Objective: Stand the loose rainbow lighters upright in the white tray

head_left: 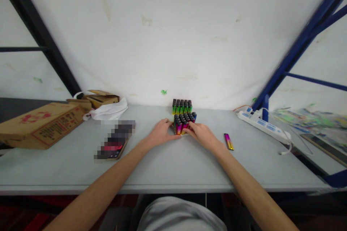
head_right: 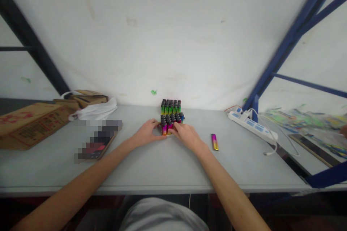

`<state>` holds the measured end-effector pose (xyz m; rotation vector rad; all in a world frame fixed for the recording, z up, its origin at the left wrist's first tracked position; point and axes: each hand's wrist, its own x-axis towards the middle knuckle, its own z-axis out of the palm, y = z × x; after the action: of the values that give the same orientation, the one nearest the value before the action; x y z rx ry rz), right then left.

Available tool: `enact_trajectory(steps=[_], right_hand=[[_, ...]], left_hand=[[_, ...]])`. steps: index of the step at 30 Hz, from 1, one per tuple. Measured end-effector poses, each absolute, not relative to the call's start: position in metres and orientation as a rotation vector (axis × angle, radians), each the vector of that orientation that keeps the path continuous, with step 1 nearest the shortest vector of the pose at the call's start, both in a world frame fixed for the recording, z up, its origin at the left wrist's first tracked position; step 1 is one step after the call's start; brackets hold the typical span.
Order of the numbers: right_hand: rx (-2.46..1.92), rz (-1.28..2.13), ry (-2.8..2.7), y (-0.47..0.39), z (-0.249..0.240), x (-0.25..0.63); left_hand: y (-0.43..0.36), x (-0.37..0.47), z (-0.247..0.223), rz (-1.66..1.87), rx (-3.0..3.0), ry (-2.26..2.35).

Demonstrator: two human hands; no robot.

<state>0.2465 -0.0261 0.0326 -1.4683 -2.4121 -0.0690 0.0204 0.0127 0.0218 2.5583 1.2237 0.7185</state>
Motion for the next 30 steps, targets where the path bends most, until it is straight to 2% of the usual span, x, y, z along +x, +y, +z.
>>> enact_trajectory(steps=[13,19,24,30], right_hand=[[-1.597,-0.108,-2.478,-0.033,0.046,0.241],[-1.487,-0.009,-2.453,-0.034,0.043,0.245],[-1.373,0.094,-2.213,-0.031,0.055,0.281],[-1.674,0.02,-1.988,-0.041,0.07,0.353]], left_hand=[[0.012,0.02,0.023,0.698,2.535,1.228],[0.013,0.019,0.021,0.692,2.547,1.218],[0.014,0.018,0.02,0.688,2.544,1.214],[0.015,0.018,0.021,0.621,2.576,1.198]])
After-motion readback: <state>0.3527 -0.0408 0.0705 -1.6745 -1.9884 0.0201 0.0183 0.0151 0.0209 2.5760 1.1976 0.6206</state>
